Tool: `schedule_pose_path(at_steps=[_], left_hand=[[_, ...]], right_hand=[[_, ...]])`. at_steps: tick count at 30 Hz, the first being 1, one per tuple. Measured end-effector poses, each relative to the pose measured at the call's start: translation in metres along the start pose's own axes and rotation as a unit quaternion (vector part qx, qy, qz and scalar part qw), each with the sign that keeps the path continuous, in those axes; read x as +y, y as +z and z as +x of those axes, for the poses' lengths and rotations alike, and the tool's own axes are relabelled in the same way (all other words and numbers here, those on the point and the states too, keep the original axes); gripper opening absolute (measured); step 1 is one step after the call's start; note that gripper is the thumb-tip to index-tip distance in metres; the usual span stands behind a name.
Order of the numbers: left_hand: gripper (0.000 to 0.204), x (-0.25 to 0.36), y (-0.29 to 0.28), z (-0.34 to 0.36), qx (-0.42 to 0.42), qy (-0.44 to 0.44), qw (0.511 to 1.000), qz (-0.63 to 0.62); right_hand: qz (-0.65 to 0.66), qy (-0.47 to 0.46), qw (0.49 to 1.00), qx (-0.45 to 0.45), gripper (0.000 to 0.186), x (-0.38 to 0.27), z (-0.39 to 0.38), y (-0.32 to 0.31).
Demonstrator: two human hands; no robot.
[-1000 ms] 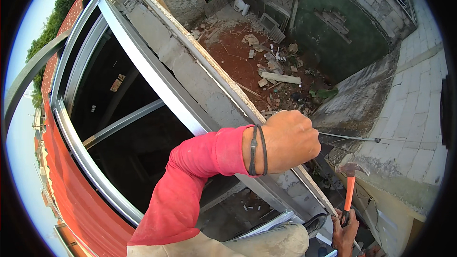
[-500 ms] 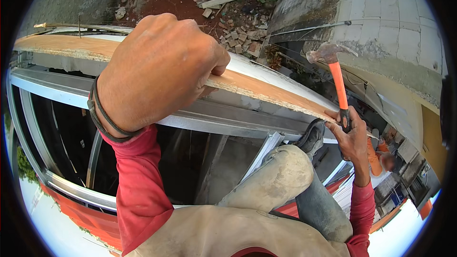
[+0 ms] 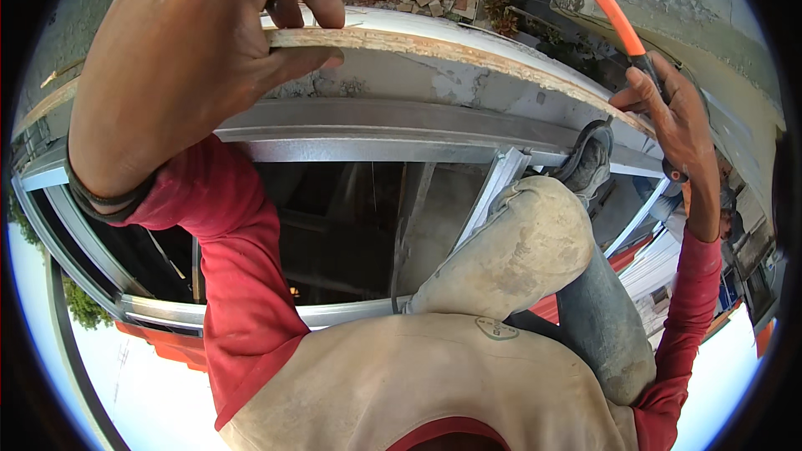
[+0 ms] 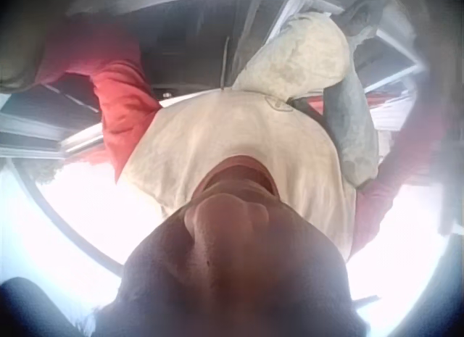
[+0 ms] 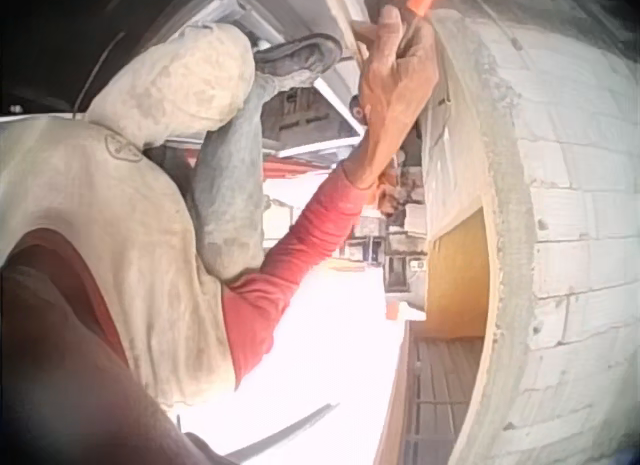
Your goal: The person hammers nails into a wooden plank to secure it to a metal frame on a rooftop. They repeatedly position the plank, drive nails with a hammer, and adjust the plank's placement along the frame.
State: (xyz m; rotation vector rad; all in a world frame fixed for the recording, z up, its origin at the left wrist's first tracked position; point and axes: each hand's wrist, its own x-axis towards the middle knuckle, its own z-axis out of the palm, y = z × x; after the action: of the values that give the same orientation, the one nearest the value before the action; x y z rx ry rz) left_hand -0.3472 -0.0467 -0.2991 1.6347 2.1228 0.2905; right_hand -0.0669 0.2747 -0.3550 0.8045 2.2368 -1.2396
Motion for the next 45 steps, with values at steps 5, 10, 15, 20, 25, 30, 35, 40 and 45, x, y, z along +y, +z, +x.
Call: schedule_pose_path(at_steps=[5, 10, 15, 20, 25, 30, 35, 40, 45], left_hand=[[0.028, -0.015, -0.008, -0.006, -0.143, -0.114, 0.981, -0.063], [0.026, -0.007, -0.009, -0.002, -0.133, -0.099, 0.983, -0.081], [0.027, -0.006, -0.008, 0.001, -0.109, -0.066, 0.989, -0.069], [0.027, -0.001, -0.008, -0.004, -0.107, -0.064, 0.991, -0.052], [0.033, 0.009, -0.011, -0.001, -0.092, -0.05, 0.995, -0.006], [0.034, 0.009, -0.01, -0.004, -0.081, -0.069, 0.994, -0.02], [0.032, 0.005, -0.007, 0.001, -0.095, -0.061, 0.993, -0.027], [0.029, 0.0, -0.009, 0.0, -0.13, -0.087, 0.986, -0.062], [0.028, -0.005, -0.008, -0.001, -0.137, -0.085, 0.982, -0.102]], right_hand=[[-0.088, -0.015, 0.996, -0.006, 0.063, 0.035, 0.022, -0.007], [-0.081, -0.003, 0.996, -0.024, 0.064, 0.04, 0.035, -0.005], [-0.067, -0.02, 0.998, -0.012, 0.056, 0.015, 0.046, 0.003], [-0.037, -0.098, 0.994, 0.023, 0.028, -0.044, 0.068, 0.035], [-0.041, -0.092, 0.991, -0.086, 0.033, -0.099, 0.135, 0.058], [0.139, -0.102, 0.976, -0.135, 0.033, -0.122, 0.186, 0.107], [0.206, -0.115, 0.949, -0.207, 0.03, -0.123, 0.202, 0.128], [0.292, -0.148, 0.895, -0.304, 0.029, -0.108, 0.207, 0.134], [0.336, -0.161, 0.87, -0.322, 0.029, -0.131, 0.217, 0.151]])
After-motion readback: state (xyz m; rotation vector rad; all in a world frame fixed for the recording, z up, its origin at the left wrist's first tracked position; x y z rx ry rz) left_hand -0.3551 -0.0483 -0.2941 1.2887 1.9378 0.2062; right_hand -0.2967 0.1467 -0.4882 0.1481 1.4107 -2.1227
